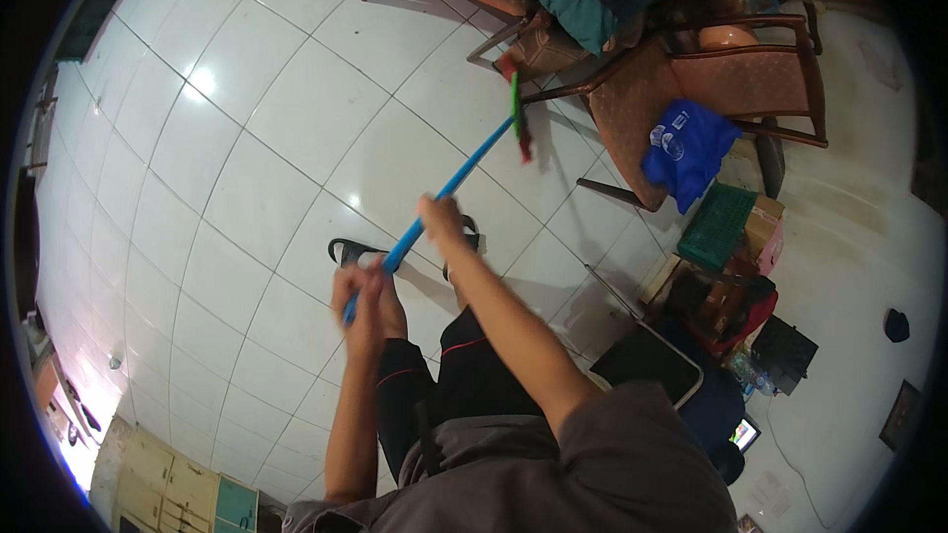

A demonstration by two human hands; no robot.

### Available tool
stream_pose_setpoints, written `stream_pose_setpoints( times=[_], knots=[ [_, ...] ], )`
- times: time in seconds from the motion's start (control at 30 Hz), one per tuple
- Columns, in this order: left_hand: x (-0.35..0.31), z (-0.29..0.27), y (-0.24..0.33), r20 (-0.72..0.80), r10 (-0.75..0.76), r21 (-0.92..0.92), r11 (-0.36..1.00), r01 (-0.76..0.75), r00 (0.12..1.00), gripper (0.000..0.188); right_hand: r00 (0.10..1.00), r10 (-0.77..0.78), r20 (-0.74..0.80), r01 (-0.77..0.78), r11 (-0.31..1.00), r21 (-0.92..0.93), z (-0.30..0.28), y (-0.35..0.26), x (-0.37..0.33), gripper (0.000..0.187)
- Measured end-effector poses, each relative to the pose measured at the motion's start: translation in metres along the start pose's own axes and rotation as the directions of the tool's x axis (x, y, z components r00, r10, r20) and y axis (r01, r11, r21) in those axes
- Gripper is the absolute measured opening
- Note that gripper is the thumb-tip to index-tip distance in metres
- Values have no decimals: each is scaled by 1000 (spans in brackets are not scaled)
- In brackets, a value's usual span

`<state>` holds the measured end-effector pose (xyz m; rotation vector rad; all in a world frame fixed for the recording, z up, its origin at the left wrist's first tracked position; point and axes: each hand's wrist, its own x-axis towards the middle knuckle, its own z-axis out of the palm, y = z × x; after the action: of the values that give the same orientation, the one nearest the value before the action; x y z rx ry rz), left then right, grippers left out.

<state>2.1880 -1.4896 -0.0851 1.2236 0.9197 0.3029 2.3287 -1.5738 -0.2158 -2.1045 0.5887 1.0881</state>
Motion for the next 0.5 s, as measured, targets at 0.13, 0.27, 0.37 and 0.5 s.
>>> stream_pose_setpoints(
  times=[0.13,0.27,0.37,0.5],
  knots=[
    [6,2,-32,-180,114,-23,993,-120,977,12,958,-173,228,163,985,62,19,13,24,33],
    [-74,-31,14,73,180,287,938,-193,981,9,913,-189,362,155,980,121,53,45,-56,27],
    [-97,-37,56,47,185,-77,980,-181,982,28,972,-144,185,86,953,289,25,30,-122,27],
    [-63,25,34,-144,37,-212,975,-67,989,23,993,-116,22,107,963,248,-36,8,-64,26]
  ],
)
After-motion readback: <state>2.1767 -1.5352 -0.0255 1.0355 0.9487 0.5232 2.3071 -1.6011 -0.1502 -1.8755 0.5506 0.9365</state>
